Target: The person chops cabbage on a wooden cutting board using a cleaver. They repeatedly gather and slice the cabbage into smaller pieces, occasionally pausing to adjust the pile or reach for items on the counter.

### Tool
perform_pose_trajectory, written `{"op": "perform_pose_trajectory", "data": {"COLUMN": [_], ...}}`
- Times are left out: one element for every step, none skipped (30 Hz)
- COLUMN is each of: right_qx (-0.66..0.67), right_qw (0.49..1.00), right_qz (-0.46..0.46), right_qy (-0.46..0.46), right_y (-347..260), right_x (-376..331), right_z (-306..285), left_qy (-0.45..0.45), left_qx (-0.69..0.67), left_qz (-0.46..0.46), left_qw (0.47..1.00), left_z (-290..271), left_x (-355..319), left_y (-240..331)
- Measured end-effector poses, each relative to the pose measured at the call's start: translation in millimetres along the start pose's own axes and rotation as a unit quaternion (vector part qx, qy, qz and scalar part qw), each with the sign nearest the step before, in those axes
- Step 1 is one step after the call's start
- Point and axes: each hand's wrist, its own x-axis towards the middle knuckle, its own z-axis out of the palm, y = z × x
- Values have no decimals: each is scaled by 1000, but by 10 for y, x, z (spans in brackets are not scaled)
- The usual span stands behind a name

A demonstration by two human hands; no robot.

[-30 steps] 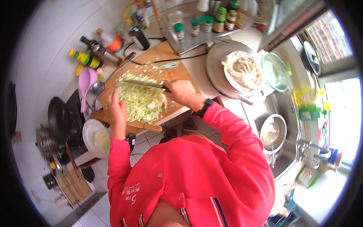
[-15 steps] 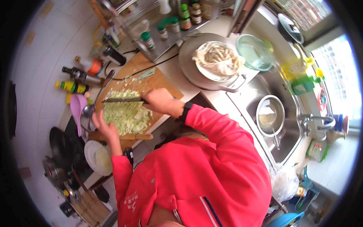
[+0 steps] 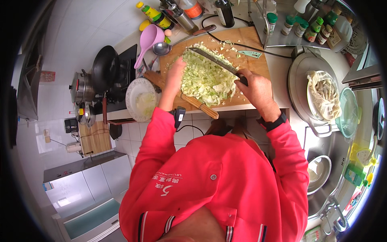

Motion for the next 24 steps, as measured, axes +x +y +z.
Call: {"op": "perform_pose_trajectory", "data": {"right_qx": [-9,-13,-12,0,14,32,31,29,32,34,52,66,80,98,107,133,164,194,241,265,271,292,301,324], "right_qw": [1000,1000,1000,1000,999,999,999,997,996,994,990,987,983,975,973,969,958,945,932,922,917,902,894,885], "right_qz": [6,4,7,23,33,33,39,62,75,90,116,134,150,187,192,197,223,250,261,273,282,310,322,330], "right_qy": [-9,-12,-13,-21,-26,-19,-21,-38,-44,-50,-58,-60,-62,-74,-70,-67,-73,-79,-73,-76,-71,-75,-73,-60], "right_y": [6,17,33,53,77,101,125,149,176,204,236,272,309,348,385,420,452,479,498,509,519,518,516,509], "right_x": [-4,-6,-11,-24,-40,-59,-87,-121,-159,-197,-243,-291,-334,-377,-414,-449,-482,-515,-552,-587,-623,-665,-701,-747], "right_z": [-7,-16,-25,-35,-47,-57,-71,-86,-103,-117,-132,-146,-153,-156,-155,-149,-138,-119,-93,-57,-21,23,68,112], "left_qy": [46,54,81,90,117,125,147,166,188,166,141,118,92,44,-5,-53,-56,-72,-88,-104,-118,-141,-160,-181], "left_qx": [230,469,374,288,200,194,192,191,244,266,288,306,327,335,343,346,354,373,391,410,442,449,453,458], "left_qz": [150,231,243,209,192,161,149,144,190,195,204,209,246,242,236,233,263,258,253,249,253,248,251,248], "left_qw": [960,851,891,930,954,960,959,957,932,929,925,921,908,909,909,907,896,888,880,871,853,847,841,834], "left_z": [-6,-12,-33,-56,-61,-55,-50,-43,-22,5,42,95,167,234,294,345,393,423,452,474,493,501,503,499], "left_x": [-58,-99,-101,-152,-200,-258,-345,-445,-547,-646,-754,-834,-875,-916,-950,-961,-941,-921,-897,-869,-851,-833,-809,-781], "left_y": [-64,-125,-177,-236,-286,-324,-353,-374,-386,-396,-410,-425,-436,-445,-446,-441,-429,-415,-396,-374,-353,-335,-321,-313]}}
